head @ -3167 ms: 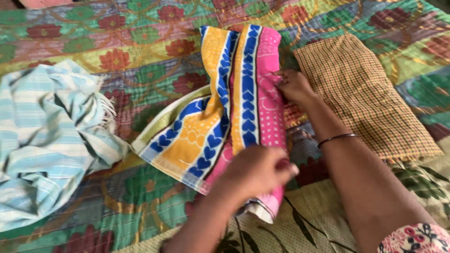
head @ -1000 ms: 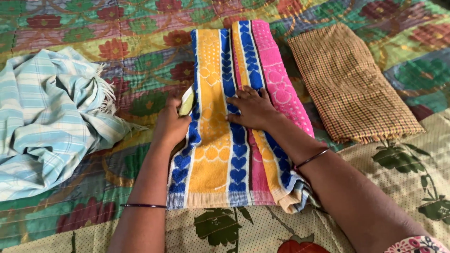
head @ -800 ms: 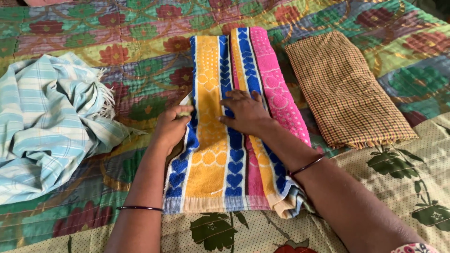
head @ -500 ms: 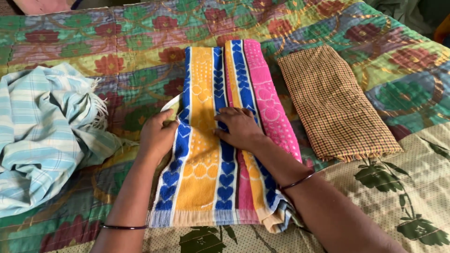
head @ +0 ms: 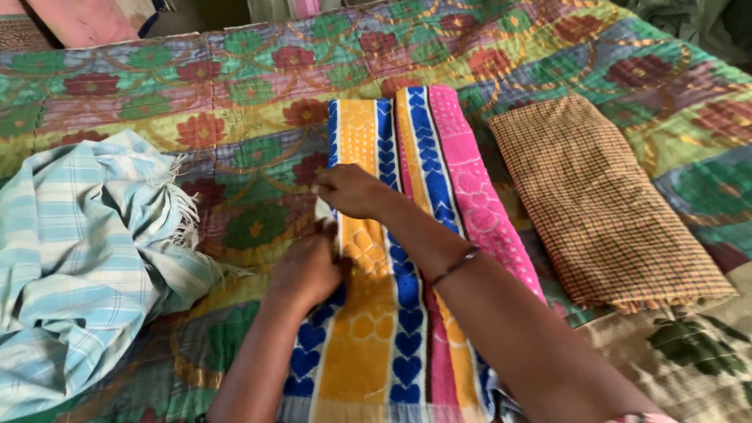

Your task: The person folds a colorful towel on a bed. They smooth the fabric, fold it in half lengthwise, then fold it again into a compact rectangular shape.

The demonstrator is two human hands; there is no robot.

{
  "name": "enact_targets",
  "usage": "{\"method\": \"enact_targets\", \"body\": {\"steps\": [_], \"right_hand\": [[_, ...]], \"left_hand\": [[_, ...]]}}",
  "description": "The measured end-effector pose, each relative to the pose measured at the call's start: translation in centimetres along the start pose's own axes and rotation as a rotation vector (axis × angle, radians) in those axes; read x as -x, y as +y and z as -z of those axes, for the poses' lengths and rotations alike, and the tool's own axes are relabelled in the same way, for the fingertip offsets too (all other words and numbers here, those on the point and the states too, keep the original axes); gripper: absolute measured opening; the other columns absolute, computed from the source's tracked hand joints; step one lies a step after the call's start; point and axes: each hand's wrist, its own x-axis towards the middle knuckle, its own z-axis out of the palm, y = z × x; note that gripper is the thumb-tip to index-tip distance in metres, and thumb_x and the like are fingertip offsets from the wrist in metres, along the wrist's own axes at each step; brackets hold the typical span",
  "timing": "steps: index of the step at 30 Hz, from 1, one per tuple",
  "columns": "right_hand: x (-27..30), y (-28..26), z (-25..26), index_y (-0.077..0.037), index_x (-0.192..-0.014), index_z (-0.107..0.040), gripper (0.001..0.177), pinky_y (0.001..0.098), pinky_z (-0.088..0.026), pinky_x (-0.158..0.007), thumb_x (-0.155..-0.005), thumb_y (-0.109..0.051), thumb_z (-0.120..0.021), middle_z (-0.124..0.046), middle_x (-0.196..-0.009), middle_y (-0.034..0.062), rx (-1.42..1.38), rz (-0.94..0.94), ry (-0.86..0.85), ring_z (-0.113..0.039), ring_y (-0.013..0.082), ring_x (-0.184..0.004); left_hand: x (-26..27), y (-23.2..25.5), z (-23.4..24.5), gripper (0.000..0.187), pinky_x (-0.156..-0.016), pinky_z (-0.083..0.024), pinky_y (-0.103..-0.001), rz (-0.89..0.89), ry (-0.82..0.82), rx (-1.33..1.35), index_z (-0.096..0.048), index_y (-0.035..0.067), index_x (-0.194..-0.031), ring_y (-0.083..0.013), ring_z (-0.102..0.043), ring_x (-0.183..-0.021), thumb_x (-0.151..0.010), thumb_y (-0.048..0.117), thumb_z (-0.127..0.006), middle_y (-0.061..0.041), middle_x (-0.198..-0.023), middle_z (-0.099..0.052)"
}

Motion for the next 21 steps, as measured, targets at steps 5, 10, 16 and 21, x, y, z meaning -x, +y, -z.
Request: {"method": "enact_targets", "body": {"steps": [5,10,16,21], "right_hand": [[-1.4,-0.8,-2.2,-0.009,-0.119,-0.069,0.053,0.0449,-0.053,-0.102,-0.087,-0.05,-0.073,-0.069,-0.124,0.0196,0.092,-0.343,-0.178,-0.065,0.0373,-0.118],[-0.7,-2.7,-2.7,-0.014,-0.128,-0.067,0.036,0.0493,-0.058,-0.089,-0.094,-0.019,-0.06,-0.061,-0.132,0.0218,0.385,-0.326,-0.134,-0.066,0.0391,-0.116],[-2.6,1.2,0.2,-0.01,-0.115,-0.075,0.031,0.0409,-0.058,-0.087,-0.086,-0.002,-0.067,-0.074,-0.114,0.0146,-0.323,-0.123,0.363,-0.071,0.0288,-0.102],[4.1,12.2,2.8,-0.007,-0.113,-0.075,0.029,0.0322,-0.059,-0.076,-0.086,0.001,-0.068,-0.075,-0.101,0.0105,-0.589,-0.404,0.71,-0.071,0.0166,-0.088]], "left_hand": [[0.9,1.6,1.3,0.058,-0.108,-0.049,-0.045,-0.014,-0.259,-0.053,-0.063,0.011,-0.133,-0.0326,-0.06,-0.129,-0.086,0.042,-0.073,-0.016,-0.139,-0.063],[1.0,2.3,1.9,0.058,-0.107,-0.048,-0.047,0.025,-0.299,0.069,-0.06,0.023,-0.139,-0.0324,-0.058,-0.131,-0.085,0.04,-0.073,-0.014,-0.145,-0.056],[2.1,4.2,3.7,0.065,-0.105,-0.05,-0.045,-0.032,-0.165,-0.068,-0.054,0.027,-0.144,-0.0336,-0.058,-0.128,-0.086,0.046,-0.075,-0.016,-0.143,-0.055],[2.2,4.7,3.9,0.065,-0.104,-0.051,-0.045,-0.05,-0.303,0.116,-0.052,0.033,-0.147,-0.0288,-0.068,-0.121,-0.085,0.046,-0.069,-0.008,-0.139,-0.067]]}}
